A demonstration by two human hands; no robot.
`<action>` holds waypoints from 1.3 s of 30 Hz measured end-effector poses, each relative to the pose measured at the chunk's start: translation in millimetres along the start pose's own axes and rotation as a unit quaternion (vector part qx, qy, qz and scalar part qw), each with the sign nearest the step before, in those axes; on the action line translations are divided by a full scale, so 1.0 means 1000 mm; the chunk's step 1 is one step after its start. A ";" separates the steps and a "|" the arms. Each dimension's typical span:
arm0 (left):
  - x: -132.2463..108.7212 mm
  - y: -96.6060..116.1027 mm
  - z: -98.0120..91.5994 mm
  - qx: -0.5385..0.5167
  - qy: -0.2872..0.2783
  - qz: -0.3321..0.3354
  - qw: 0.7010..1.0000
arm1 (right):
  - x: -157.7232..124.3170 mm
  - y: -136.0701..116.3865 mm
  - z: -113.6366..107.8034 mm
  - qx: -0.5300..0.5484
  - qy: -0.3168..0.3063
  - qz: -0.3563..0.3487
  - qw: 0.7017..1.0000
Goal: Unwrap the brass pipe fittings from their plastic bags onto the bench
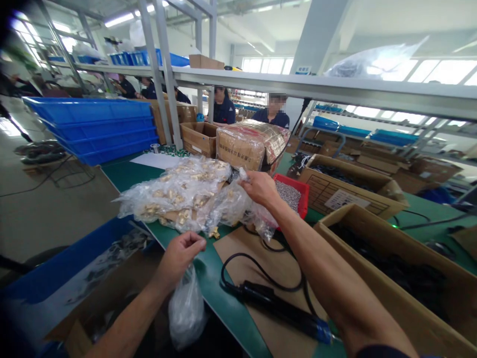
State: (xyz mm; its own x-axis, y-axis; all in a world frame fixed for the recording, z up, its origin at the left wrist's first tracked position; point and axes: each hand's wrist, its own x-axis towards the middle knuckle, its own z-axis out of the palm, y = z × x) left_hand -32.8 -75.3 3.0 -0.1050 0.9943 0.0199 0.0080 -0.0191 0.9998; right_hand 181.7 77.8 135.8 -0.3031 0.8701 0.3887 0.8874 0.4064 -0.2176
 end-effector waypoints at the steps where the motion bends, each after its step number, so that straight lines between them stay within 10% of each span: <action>1: -0.004 -0.002 -0.005 0.012 0.001 -0.004 1.000 | 0.005 0.000 -0.006 -0.010 0.011 -0.004 1.000; 17: -0.018 -0.031 -0.035 0.012 0.043 -0.003 0.999 | 0.028 -0.002 -0.064 0.059 0.209 -0.103 0.971; 21: 0.008 -0.060 -0.067 0.119 0.215 0.056 0.968 | 0.002 -0.024 -0.054 0.061 0.241 -0.082 0.965; 25: 0.043 -0.080 -0.111 0.133 0.181 0.063 0.972 | -0.014 -0.043 -0.035 0.080 0.236 -0.066 0.966; 33: 0.053 -0.082 -0.144 0.116 0.029 0.106 0.987 | -0.017 -0.115 0.001 0.033 0.005 -0.108 0.994; 39: 0.052 -0.085 -0.151 0.144 -0.008 0.134 0.980 | -0.015 -0.223 0.068 -0.170 -0.241 -0.248 0.923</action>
State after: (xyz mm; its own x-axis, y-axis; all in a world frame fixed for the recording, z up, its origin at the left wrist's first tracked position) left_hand -189.1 -37.9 -79.6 -0.0444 0.9593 0.2788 0.3145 -0.2515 0.9153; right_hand -35.1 -6.7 118.1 -0.7477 0.6569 -0.0969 0.6308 0.7483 0.2055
